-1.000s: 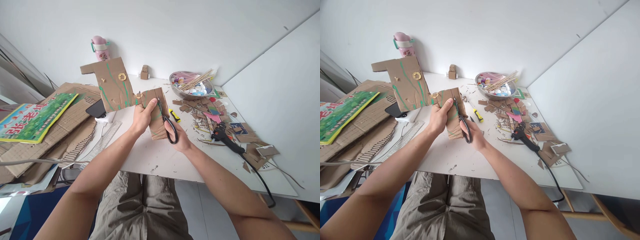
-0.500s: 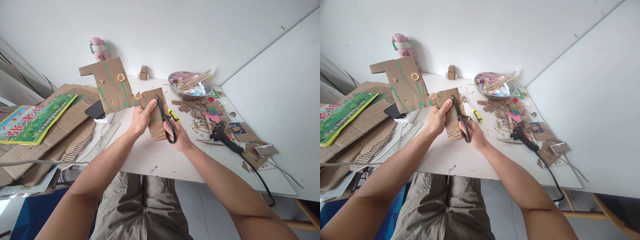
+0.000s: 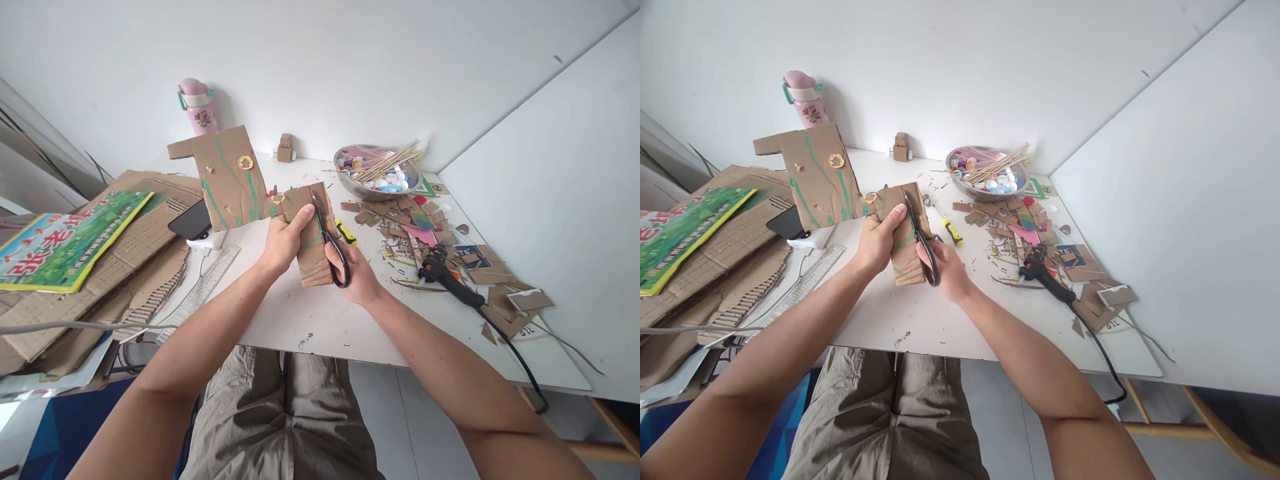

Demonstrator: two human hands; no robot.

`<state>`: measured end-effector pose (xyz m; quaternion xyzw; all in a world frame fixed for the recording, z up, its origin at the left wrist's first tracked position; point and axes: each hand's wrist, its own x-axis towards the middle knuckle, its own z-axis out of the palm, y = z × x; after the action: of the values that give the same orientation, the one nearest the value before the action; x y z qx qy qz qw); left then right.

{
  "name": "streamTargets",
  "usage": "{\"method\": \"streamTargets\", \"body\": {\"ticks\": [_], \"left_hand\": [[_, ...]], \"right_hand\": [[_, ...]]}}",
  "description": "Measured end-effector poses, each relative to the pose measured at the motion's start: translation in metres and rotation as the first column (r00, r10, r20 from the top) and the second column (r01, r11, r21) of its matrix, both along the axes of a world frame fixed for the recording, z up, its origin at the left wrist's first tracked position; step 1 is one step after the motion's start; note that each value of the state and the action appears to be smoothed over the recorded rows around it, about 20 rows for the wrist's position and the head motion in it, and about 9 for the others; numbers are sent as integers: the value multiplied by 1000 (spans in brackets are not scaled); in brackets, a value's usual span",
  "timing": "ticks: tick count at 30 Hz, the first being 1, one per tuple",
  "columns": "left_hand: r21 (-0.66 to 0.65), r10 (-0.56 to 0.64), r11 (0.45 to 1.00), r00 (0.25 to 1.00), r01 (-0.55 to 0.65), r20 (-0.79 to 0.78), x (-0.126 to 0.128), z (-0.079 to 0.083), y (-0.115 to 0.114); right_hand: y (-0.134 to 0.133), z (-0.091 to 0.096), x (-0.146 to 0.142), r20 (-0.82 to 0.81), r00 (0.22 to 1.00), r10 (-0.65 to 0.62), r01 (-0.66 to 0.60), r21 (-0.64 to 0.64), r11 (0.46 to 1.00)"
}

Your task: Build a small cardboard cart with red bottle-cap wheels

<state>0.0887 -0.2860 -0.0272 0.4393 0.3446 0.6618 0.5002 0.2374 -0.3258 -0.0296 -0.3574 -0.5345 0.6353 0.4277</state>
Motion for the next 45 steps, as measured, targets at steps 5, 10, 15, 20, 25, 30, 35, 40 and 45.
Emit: {"method": "streamTargets", "body": {"ticks": [5, 10, 15, 20, 25, 30, 35, 40, 45], "left_hand": [[12, 1, 1000, 1000, 0, -6, -2, 0, 0], [-7, -59, 998, 998, 59, -2, 0, -1, -1], [-10, -58, 998, 998, 58, 8, 2, -1, -1], [-16, -81, 997, 996, 81, 22, 0, 1, -1], [-60, -119, 990, 987, 126, 112, 1, 3, -1], [-121, 13, 993, 996, -3, 85, 0, -2, 0], [-121, 15, 993, 1000, -14, 10, 0, -6, 0], [-139, 27, 990, 1000, -27, -3, 1, -2, -1], [-140, 13, 990, 1000, -14, -10, -1, 2, 0]], "right_hand": [[0, 0, 0, 2, 1000, -15, 15, -14, 1000], [0, 9, -3, -29, 998, 58, -59, -25, 998], [0, 6, -5, -58, 998, 0, -1, -7, 1000], [0, 2, -2, -27, 999, -19, 20, 17, 1000], [1, -1, 1, -8, 999, -41, 42, 39, 998], [3, 6, -3, -29, 999, 38, -39, -27, 999], [1, 13, -5, -76, 997, -7, 4, -48, 999], [-1, 13, -7, -71, 997, -36, 33, -48, 998], [0, 11, -8, -61, 996, -67, 63, -70, 996]]}}
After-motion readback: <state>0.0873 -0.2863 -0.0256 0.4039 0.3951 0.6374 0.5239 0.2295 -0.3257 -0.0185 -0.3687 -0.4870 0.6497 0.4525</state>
